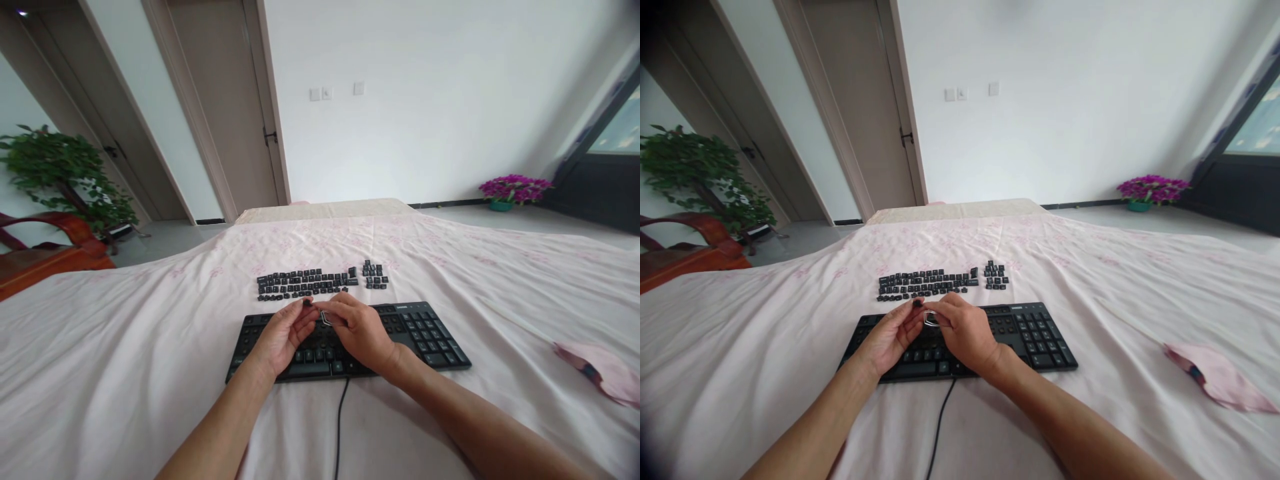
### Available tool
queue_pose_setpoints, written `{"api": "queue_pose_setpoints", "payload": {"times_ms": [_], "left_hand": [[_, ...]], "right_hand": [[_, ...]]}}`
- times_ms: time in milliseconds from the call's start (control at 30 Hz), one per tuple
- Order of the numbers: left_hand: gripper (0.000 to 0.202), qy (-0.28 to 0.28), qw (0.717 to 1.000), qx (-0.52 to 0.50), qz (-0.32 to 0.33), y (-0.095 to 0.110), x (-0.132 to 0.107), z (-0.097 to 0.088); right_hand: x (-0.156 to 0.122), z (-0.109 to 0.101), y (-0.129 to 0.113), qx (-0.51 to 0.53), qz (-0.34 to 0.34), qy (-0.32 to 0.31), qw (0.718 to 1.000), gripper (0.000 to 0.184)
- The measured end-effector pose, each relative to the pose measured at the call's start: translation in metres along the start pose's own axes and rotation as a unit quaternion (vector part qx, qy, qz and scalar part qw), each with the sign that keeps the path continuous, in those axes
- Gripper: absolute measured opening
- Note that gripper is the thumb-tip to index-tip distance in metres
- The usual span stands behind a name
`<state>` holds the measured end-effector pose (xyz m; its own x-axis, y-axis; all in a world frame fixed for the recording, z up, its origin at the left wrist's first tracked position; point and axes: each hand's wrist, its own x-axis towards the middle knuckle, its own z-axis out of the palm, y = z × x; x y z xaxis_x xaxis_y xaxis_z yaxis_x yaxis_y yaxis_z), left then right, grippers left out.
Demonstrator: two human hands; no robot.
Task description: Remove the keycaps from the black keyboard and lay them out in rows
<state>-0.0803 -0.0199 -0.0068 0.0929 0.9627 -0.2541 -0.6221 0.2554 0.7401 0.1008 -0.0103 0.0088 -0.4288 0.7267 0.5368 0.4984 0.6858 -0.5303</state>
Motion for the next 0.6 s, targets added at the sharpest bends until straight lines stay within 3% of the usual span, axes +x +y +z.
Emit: {"api": "queue_pose_setpoints", "payload": {"times_ms": [467, 600], "left_hand": [[0.024, -0.032, 0.999, 0.028, 0.006, -0.0031, 0.0015, -0.0042], [0.024, -0.033, 0.999, 0.030, 0.012, -0.0030, 0.0002, -0.0018]], "right_hand": [[-0.0039, -0.0009, -0.0081, -0.162, -0.034, -0.046, 0.985, 0.043], [-0.0031, -0.0015, -0.0093, -0.159, -0.030, -0.046, 0.986, 0.041]]}}
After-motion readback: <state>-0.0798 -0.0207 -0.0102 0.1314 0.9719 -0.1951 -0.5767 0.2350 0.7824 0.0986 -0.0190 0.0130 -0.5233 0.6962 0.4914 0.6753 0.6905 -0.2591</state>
